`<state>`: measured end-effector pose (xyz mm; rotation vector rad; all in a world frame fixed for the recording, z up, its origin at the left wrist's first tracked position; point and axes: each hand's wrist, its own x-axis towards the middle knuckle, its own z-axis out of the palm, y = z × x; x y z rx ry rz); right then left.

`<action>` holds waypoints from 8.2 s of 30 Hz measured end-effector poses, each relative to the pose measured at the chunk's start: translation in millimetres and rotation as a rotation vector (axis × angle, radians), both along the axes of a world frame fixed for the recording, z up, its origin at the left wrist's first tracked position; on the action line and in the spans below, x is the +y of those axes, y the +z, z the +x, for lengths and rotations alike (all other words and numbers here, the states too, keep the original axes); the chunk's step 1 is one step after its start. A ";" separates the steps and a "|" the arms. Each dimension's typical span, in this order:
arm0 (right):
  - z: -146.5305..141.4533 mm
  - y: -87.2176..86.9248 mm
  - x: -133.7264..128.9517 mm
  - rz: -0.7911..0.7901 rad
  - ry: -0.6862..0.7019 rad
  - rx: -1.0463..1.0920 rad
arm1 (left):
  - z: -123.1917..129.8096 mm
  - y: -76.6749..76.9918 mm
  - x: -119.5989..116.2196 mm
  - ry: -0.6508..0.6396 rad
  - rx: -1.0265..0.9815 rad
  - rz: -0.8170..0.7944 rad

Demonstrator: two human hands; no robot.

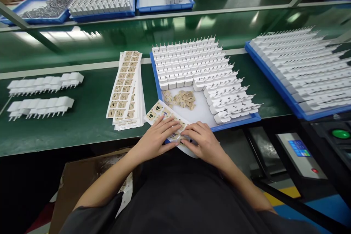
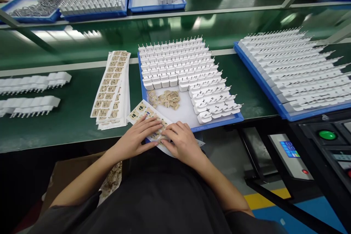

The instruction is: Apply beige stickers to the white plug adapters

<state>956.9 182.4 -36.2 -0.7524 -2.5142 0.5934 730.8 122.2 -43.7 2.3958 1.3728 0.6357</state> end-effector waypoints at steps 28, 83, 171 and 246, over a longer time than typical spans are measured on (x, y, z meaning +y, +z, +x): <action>17.5 10.7 11.8 -0.375 0.060 0.330 | 67.3 39.9 174.8 0.258 0.020 0.267; -30.8 32.2 11.1 -0.710 -0.152 0.719 | 27.0 16.3 2.6 0.298 -0.645 0.106; -23.9 -6.9 77.7 0.221 -0.242 -0.025 | -265.0 -5.6 -4.2 1.470 0.323 0.102; 32.9 4.4 21.8 -0.410 -0.084 0.370 | 6.9 11.4 70.0 0.062 0.094 -0.026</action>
